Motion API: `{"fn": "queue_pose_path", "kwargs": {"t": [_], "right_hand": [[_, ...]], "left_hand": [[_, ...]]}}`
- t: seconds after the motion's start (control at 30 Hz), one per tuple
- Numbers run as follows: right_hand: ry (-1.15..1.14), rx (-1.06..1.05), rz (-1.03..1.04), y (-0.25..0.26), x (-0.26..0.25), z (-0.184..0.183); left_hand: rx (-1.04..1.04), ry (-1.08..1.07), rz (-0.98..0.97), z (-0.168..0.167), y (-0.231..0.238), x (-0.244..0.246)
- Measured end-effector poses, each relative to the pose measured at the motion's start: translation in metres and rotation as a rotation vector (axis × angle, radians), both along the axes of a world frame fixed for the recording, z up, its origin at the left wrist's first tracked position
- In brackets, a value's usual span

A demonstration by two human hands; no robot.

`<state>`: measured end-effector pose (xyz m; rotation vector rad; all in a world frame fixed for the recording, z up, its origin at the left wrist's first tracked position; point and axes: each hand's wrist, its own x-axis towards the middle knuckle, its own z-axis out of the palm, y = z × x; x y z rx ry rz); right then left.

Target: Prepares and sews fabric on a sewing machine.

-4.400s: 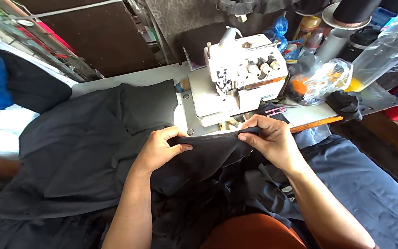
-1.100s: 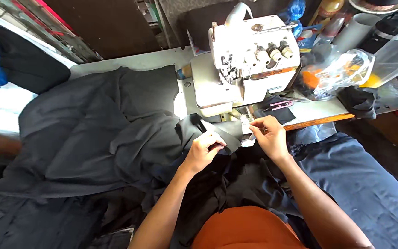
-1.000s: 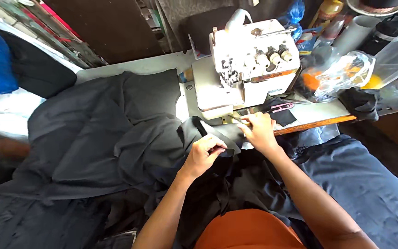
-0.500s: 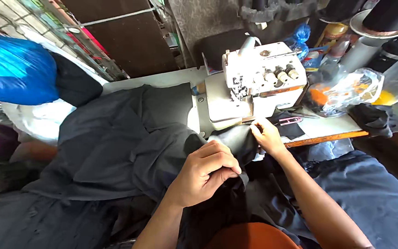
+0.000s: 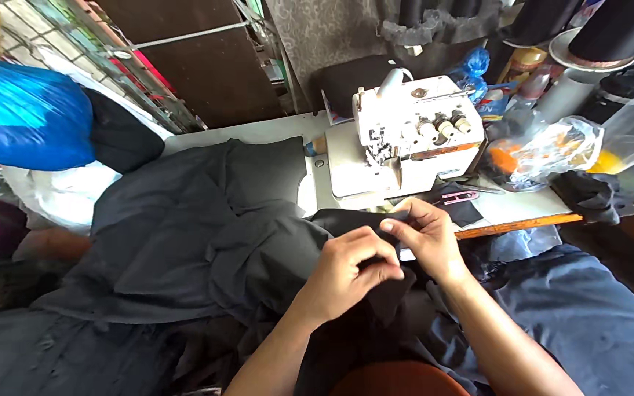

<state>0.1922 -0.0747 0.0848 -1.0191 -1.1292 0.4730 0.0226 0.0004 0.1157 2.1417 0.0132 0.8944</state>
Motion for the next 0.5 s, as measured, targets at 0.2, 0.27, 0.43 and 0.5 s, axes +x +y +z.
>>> {"fn": "queue_pose_path", "kwargs": {"t": [0.2,0.27,0.43,0.5], "right_hand": [[0.091,-0.089,-0.069,-0.001,-0.007,-0.011],[0.076,-0.095,-0.044,-0.005,-0.006,-0.012],[0.083,-0.092,0.045,-0.014,-0.008,-0.012],[0.103,-0.078,0.122,-0.017,-0.009,-0.013]], "left_hand": [[-0.117,-0.043,0.163,-0.028,0.011,0.018],[-0.131,-0.052,0.218,-0.029,0.012,0.019],[-0.107,-0.05,0.307,-0.029,0.014,0.019],[-0.089,-0.045,0.324,-0.028,0.014,0.019]]}}
